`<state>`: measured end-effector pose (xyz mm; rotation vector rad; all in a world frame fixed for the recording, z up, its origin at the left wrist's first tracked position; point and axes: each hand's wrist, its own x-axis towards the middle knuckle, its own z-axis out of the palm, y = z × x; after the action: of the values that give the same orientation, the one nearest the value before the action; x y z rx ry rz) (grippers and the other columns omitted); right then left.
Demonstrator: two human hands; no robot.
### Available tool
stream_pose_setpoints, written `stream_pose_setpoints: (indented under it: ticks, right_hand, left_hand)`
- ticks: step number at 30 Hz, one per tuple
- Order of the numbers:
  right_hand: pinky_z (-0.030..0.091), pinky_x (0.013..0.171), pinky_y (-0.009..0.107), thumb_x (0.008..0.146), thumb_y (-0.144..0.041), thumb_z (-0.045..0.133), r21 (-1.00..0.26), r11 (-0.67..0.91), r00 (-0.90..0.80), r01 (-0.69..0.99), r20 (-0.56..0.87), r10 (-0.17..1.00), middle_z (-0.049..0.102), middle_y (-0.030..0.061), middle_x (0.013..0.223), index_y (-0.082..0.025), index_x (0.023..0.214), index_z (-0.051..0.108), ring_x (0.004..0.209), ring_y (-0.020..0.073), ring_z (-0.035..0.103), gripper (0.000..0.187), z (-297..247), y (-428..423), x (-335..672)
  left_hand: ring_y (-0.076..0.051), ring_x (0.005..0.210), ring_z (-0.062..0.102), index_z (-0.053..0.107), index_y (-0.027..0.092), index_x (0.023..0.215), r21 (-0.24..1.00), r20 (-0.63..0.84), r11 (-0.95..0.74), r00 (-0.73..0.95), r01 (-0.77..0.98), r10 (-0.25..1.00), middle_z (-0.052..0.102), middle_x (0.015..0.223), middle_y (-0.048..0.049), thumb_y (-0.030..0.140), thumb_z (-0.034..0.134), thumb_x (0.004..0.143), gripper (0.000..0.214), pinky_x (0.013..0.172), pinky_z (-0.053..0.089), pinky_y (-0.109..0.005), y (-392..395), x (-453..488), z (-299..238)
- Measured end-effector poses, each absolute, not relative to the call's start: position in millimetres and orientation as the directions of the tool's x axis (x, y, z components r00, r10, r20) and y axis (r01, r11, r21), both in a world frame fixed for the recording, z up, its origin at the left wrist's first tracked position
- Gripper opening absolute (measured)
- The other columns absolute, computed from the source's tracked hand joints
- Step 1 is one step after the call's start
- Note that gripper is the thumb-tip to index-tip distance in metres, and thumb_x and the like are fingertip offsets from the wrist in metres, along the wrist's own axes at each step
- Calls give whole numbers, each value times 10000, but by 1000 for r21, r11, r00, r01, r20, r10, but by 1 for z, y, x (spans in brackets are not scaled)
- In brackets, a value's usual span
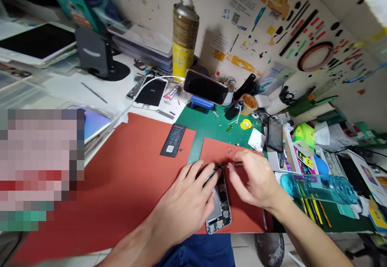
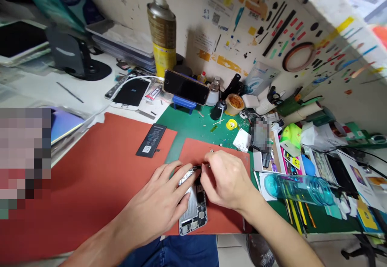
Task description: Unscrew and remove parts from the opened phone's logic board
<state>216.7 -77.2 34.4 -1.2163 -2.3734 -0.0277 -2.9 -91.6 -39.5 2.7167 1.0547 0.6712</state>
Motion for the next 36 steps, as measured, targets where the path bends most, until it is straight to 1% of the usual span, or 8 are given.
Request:
stream_pose_setpoints:
  ticks: [3, 7, 9, 12, 16, 26, 30, 36]
  right_hand:
    - [527, 619, 310, 1065, -139, 514, -188, 614, -505, 767, 413, 758, 739, 33, 835, -216, 1065, 545, 671, 173, 673, 83, 35, -75, 214]
    - [509, 623, 314, 1039, -168, 473, -153, 610, -515, 778, 400, 758, 694, 23, 784, -225, 1012, 523, 657, 176, 632, 81, 32, -72, 214]
    - [495, 634, 317, 1007, -159, 474, -113, 624, -545, 773, 385, 745, 673, 18, 767, -229, 977, 516, 663, 180, 630, 87, 28, -71, 215]
    - [421, 576, 311, 1049, -200, 499, -41, 593, -539, 804, 372, 756, 623, -24, 689, -240, 940, 514, 609, 174, 612, 118, 24, -71, 216]
    - [463, 640, 326, 1033, -211, 490, -43, 614, -566, 788, 345, 749, 665, 4, 751, -232, 945, 523, 664, 186, 628, 96, 24, -71, 217]
    - [418, 596, 330, 1049, -198, 456, -51, 618, -550, 784, 404, 731, 628, -21, 695, -233, 937, 525, 615, 180, 580, 137, 25, -71, 218]
    - [427, 615, 330, 1028, -172, 451, -62, 636, -562, 769, 407, 720, 624, -5, 716, -214, 946, 542, 628, 178, 567, 129, 27, -72, 217]
    - [419, 602, 333, 1060, -181, 421, -102, 641, -534, 761, 464, 707, 620, 1, 715, -217, 948, 537, 616, 181, 522, 165, 26, -71, 216]
  left_hand:
    - [-374, 1301, 565, 707, 157, 1397, 286, 398, -750, 639, 596, 659, 686, 1441, -118, 217, 494, 1044, 417, 1080, 451, -532, -89, -3, -45]
    - [-398, 1247, 589, 734, 125, 1330, 202, 478, -795, 651, 572, 590, 710, 1366, -167, 182, 515, 1007, 394, 1023, 470, -542, -84, -3, -55]
    - [-411, 1240, 597, 731, 129, 1319, 166, 498, -810, 661, 562, 561, 704, 1367, -184, 177, 528, 988, 392, 1001, 475, -548, -80, -4, -61]
    - [-410, 1232, 607, 703, 157, 1356, 119, 525, -841, 686, 527, 504, 685, 1404, -186, 222, 568, 963, 420, 974, 489, -537, -74, -8, -69]
    - [-411, 1221, 616, 680, 164, 1382, 53, 533, -863, 717, 502, 450, 686, 1393, -191, 261, 614, 929, 468, 960, 499, -527, -67, -12, -76]
    - [-413, 1234, 598, 650, 150, 1393, 94, 515, -854, 710, 511, 481, 677, 1407, -191, 228, 584, 944, 461, 969, 501, -538, -71, -10, -71]
    - [-407, 1250, 594, 658, 160, 1381, 81, 523, -849, 703, 522, 482, 679, 1407, -181, 224, 588, 942, 449, 984, 491, -526, -70, -9, -71]
    - [-394, 1259, 585, 681, 149, 1384, 62, 501, -840, 711, 539, 493, 678, 1412, -173, 226, 571, 983, 423, 1005, 486, -519, -73, -9, -69]
